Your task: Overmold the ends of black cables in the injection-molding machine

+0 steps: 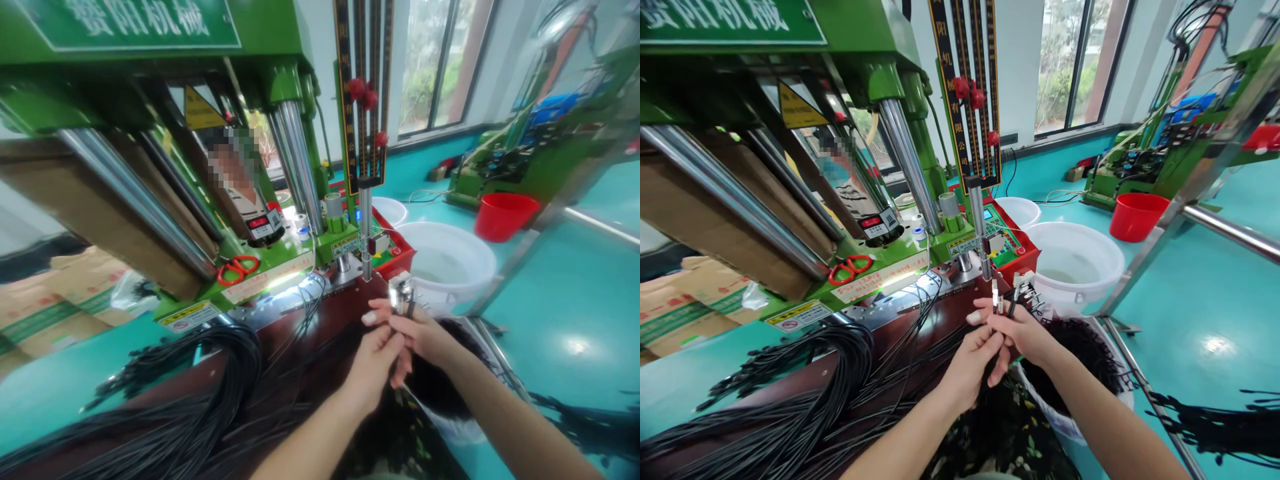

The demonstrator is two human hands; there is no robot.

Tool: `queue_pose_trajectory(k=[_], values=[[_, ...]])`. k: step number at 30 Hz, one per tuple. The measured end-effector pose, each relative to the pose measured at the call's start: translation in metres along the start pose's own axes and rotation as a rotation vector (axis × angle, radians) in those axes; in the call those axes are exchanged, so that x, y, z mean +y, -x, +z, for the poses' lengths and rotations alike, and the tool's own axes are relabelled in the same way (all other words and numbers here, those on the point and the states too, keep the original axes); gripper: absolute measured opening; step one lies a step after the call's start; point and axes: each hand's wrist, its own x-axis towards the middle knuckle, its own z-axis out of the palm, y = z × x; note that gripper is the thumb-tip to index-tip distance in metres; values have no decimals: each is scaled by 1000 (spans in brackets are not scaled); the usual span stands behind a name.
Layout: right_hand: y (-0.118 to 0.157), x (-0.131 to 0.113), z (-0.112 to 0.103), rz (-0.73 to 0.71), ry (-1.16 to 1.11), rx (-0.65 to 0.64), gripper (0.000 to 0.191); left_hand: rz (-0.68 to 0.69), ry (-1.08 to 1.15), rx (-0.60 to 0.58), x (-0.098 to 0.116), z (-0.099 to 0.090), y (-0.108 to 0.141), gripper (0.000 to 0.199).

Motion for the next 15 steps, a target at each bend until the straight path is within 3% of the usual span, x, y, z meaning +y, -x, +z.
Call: queue_pose_trajectory(k=[3,7,13,15], values=[[-2,-6,-11,-176,-111,113,37,21,-134,-3,16,0,-19,33],[-2,-14,-18,-301,-61,211,33,44,-301,-18,40,-4,-35,30],[-11,-15,-15,-313,-108,85,19,17,-397,-48,51,-9,-40,31],[-16,-13,-13,-303,-140,99,16,22,-419,-58,50,-10,-41,31]])
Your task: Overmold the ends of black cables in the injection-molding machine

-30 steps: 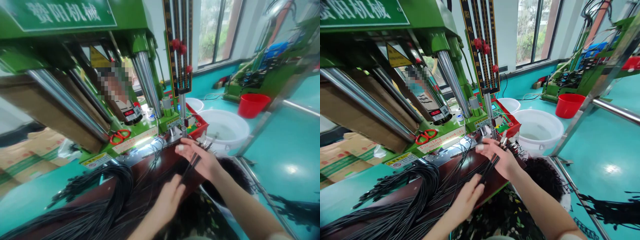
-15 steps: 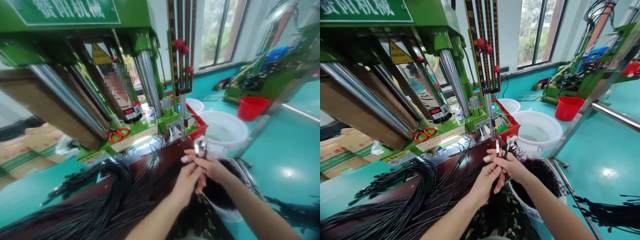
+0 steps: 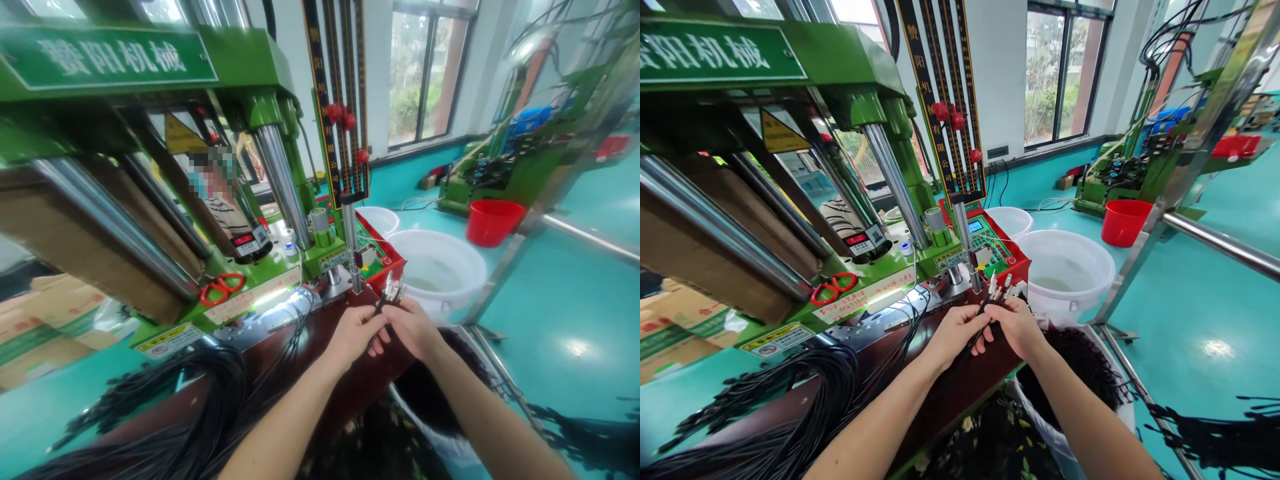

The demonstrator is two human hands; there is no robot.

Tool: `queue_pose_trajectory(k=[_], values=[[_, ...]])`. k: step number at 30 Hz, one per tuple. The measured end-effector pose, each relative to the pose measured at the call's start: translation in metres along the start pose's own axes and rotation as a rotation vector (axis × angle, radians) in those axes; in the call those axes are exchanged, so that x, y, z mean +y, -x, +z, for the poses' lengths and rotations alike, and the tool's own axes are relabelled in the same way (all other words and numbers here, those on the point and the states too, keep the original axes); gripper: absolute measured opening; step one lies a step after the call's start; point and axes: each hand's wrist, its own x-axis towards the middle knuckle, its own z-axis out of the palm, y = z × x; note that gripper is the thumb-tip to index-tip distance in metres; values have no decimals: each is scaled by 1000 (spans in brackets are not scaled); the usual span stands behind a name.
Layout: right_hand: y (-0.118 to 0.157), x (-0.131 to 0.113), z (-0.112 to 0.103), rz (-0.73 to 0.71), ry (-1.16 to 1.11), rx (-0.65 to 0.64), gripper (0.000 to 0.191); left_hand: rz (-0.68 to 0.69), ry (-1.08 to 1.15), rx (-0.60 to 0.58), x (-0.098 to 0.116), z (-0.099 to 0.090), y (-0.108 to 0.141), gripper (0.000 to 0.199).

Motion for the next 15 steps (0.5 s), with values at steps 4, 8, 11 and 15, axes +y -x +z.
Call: queue_pose_trajectory(k=[4,8,11,15], values=[[-8,6,-1,-24,-70,68,15,-7,-20,-18,-1,-3,-4,33],[-13,11,-4,-66,-170,126,15,-11,-49,-30,0,-8,-7,33],[-15,11,-10,-99,-259,259,16,-27,-83,-76,-1,-9,-8,32],[-15,8,-18,-111,-268,337,14,-32,-60,-67,-4,-6,-11,31]])
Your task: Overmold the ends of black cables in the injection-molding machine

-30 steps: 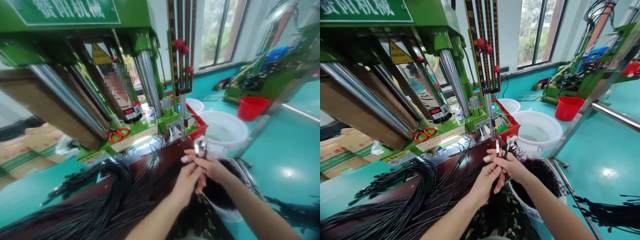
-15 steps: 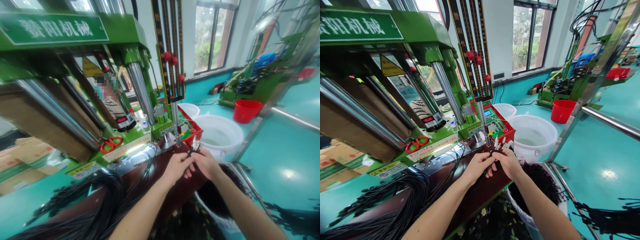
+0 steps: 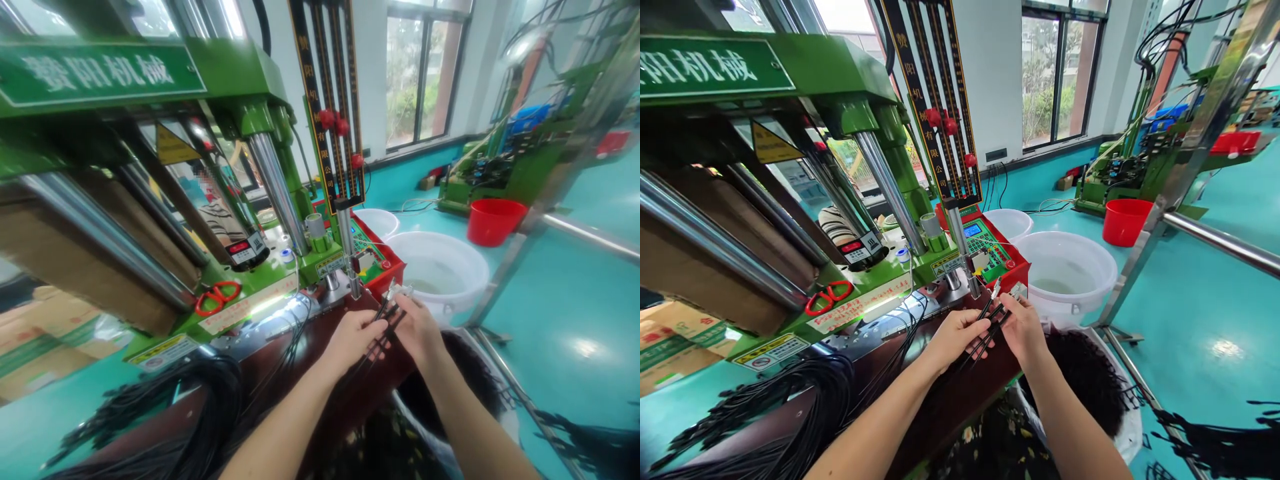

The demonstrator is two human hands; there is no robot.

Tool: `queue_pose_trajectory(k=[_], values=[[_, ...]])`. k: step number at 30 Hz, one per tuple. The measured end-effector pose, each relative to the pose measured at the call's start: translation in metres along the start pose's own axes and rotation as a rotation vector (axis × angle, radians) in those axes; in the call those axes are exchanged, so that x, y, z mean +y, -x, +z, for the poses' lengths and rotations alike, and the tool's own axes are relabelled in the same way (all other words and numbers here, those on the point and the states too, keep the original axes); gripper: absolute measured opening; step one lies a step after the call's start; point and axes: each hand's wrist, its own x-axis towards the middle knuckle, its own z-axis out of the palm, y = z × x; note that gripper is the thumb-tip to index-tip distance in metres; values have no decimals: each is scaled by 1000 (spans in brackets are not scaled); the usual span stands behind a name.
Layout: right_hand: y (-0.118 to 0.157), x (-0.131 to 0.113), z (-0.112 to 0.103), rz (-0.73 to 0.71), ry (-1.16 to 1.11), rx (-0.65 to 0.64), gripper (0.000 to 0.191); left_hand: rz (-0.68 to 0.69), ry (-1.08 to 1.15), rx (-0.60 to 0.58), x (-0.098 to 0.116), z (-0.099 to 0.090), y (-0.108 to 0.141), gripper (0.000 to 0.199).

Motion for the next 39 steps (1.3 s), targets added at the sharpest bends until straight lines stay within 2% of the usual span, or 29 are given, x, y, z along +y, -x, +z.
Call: queue_pose_trajectory(k=[5,7,12,16,22,28,32,34,39], values=[[5,-1,-1,65,83,-229,9,-19,79,36,-1,6,-4,30],[7,3,2,101,118,-256,10,-14,75,40,-2,7,-4,30],[9,8,7,35,143,-56,21,8,47,41,-5,5,-4,37],[8,9,8,43,138,13,24,16,-1,20,-7,4,-4,44],[5,11,3,-9,5,189,23,50,20,118,-9,6,-6,39],[7,11,3,13,-26,165,21,122,-220,76,-5,6,-12,42],[6,9,3,-23,-14,173,19,168,-346,98,5,9,-17,43],[4,7,3,-44,-7,176,19,154,-325,72,8,10,-20,41],[0,7,-2,-22,19,155,22,21,-154,-33,6,8,-28,39]])
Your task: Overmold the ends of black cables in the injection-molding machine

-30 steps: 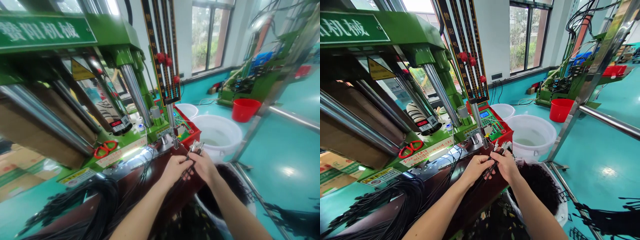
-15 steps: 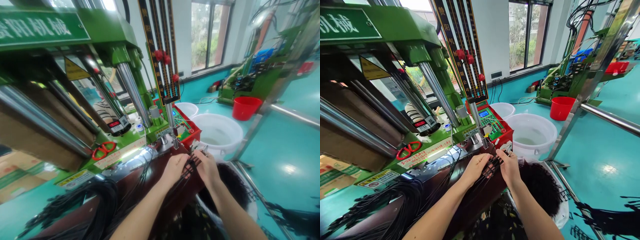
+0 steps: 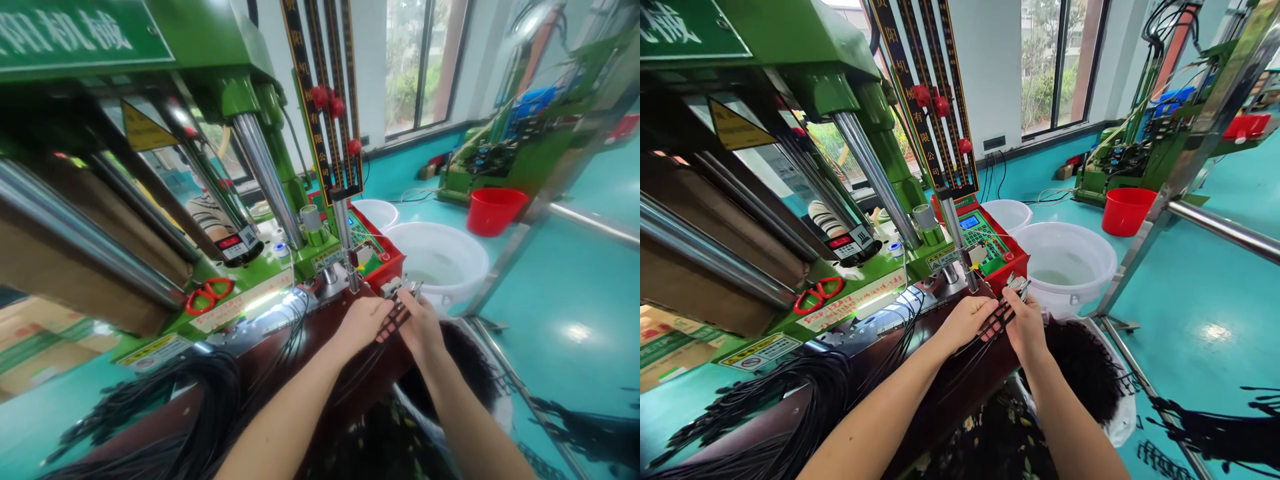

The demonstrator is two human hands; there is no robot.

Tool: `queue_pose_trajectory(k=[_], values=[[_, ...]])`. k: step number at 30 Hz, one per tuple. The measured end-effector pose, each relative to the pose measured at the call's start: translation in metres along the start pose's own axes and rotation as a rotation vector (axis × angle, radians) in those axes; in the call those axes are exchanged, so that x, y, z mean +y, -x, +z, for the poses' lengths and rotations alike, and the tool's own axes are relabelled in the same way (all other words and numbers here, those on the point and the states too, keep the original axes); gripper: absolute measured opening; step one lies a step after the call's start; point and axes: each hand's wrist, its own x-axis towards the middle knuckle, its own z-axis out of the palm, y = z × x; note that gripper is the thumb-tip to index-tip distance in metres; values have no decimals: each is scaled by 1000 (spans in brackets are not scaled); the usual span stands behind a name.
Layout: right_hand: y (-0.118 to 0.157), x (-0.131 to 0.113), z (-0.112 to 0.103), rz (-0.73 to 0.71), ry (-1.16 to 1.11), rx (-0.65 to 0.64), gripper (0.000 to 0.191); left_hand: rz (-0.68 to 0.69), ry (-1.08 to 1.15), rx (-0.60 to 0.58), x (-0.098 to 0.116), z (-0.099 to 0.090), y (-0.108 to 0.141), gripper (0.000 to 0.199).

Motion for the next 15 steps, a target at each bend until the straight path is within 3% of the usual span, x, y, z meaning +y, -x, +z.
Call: queue_pose_trajectory(k=[5,10,15], values=[[1,5,-5,-28,89,22,23,-79,127,-148,-6,-1,-2,22],[9,9,-11,-39,86,-158,15,-43,185,13,-11,2,-4,17],[10,8,-23,-68,169,-138,12,-25,154,43,-14,2,-6,20]])
